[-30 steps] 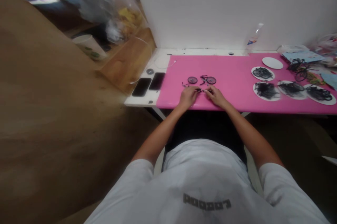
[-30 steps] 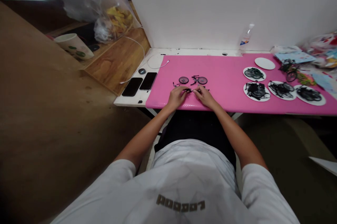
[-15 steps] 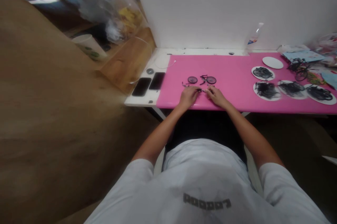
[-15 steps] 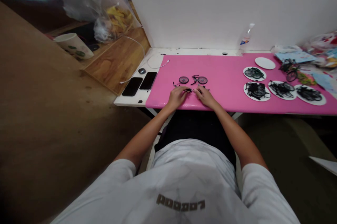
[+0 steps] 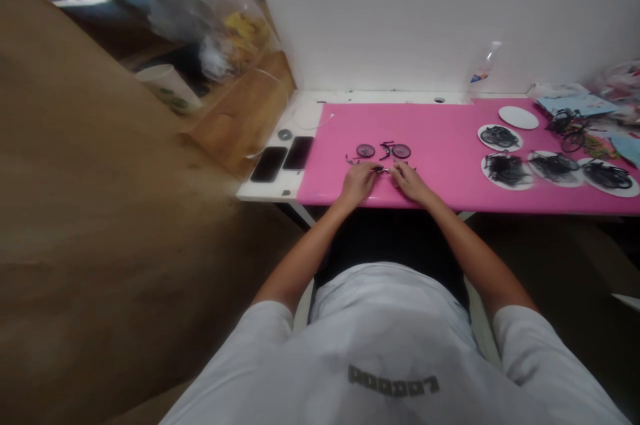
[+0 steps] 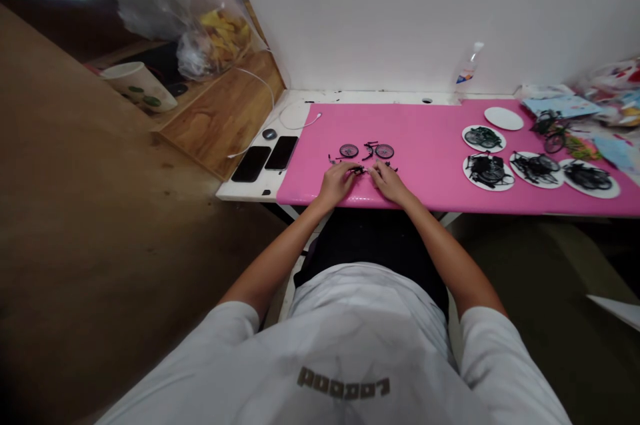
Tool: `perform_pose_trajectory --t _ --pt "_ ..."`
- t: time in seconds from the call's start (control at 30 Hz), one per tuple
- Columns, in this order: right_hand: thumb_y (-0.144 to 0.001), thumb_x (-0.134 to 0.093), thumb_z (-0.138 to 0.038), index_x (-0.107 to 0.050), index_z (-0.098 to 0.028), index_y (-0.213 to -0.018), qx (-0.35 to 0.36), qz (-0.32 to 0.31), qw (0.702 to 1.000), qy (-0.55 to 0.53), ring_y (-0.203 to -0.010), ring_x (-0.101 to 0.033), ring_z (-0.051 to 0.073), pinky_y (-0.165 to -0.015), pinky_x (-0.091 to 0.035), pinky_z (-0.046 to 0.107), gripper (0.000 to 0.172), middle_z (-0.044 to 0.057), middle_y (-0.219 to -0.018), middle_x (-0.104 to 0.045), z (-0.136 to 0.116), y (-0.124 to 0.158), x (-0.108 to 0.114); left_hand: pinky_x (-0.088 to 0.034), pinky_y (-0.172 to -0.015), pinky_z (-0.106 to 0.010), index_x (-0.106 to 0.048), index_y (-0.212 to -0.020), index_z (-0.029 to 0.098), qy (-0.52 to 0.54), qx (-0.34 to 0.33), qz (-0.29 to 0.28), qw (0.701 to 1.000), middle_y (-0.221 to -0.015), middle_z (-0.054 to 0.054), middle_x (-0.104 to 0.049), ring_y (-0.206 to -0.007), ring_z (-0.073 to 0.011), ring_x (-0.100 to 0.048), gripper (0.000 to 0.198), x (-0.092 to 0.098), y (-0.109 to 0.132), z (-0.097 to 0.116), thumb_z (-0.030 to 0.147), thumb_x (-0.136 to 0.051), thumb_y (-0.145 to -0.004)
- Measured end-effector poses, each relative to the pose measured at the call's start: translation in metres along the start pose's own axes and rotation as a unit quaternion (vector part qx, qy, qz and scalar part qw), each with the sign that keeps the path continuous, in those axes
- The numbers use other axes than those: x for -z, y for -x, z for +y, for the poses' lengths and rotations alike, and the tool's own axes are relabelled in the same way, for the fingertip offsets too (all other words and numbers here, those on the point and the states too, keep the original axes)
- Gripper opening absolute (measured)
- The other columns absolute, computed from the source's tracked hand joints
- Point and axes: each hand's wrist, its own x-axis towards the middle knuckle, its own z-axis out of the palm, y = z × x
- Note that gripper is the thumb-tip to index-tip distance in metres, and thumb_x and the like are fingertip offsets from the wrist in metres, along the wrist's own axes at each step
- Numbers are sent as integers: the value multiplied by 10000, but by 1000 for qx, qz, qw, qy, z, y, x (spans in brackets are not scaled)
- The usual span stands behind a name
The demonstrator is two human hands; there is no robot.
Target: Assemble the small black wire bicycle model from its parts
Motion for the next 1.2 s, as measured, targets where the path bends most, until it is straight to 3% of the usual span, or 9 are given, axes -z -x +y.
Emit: perform_pose_trajectory --t 0.17,0.4,0.6,0.73,0.83,0.93,1.07,1.2 --pt "-1065 -500 -610 -527 -247 -1118 34 25 999 28 -975 -692 264 -884 -543 414 368 120 -1113 -737 6 0 -4 -627 -1013 -429 -781 -1223 159 8 -1 1 1000 -1169 -134 -847 -1097 -251 -803 207 0 -1 0 116 -688 -1043" --pt "-1148 -434 -523 -642 -202 -1231 83 37 988 128 -1013 -751 299 -886 -587 418 391 174 -1182 -795 2 1 -2 -620 -1008 -418 -795 -1162 160 2 -6 34 999 -1129 -137 -849 -1082 -244 -806 217 2 -6 5 115 -602 -1075" --pt "-1192 -424 -407 -765 -189 -1308 155 34 936 314 -1186 -757 319 -903 -577 381 422 174 -1328 -809 -25 5 15 -620 -986 -405 -792 -1142 198 -5 -64 129 990 -1123 -105 -862 -1071 -225 -813 247 20 -15 24 224 -546 -1143" --pt "-1197 -438 -403 -771 -159 -1294 161 48 929 329 -1089 -789 289 -834 -548 335 424 175 -1251 -833 -57 15 23 -622 -972 -384 -787 -1139 214 4 -95 172 980 -1100 -86 -866 -1071 -201 -820 246 35 -22 43 243 -543 -1157" --pt "-1202 -397 -490 -773 -176 -1188 138 30 959 246 -855 -777 236 -733 -501 308 490 119 -1008 -838 -83 25 28 -629 -978 -398 -790 -1125 224 18 -105 200 974 -1085 -83 -866 -1079 -205 -826 235 41 -23 52 256 -559 -1153" --pt "-1182 -382 -624 -748 -203 -1079 83 -11 996 41 -636 -706 181 -722 -519 291 567 5 -662 -697 -103 32 29 -630 -979 -418 -793 -1111 238 36 -114 206 971 -1071 -81 -865 -1086 -218 -830 240 43 -23 54 282 -561 -1153" --pt "-1063 -518 -809 -671 -216 -962 -13 -64 981 -185 -495 -661 172 -587 -501 279 620 -72 -506 -534 -115 32 27 -633 -948 -404 -797 -1102 244 22 -146 215 966 -1058 -75 -865 -1066 -212 -835 263 44 -23 52 276 -542 -1157" --pt "-1006 -588 -851 -647 -218 -938 -47 -76 964 -251 -483 -631 154 -548 -471 265 640 -84 -508 -492 -116 31 24 -634 -959 -396 -801 -1122 248 8 -148 201 968 -1071 -68 -868 -1074 -203 -833 273 48 -25 54 272 -532 -1161"
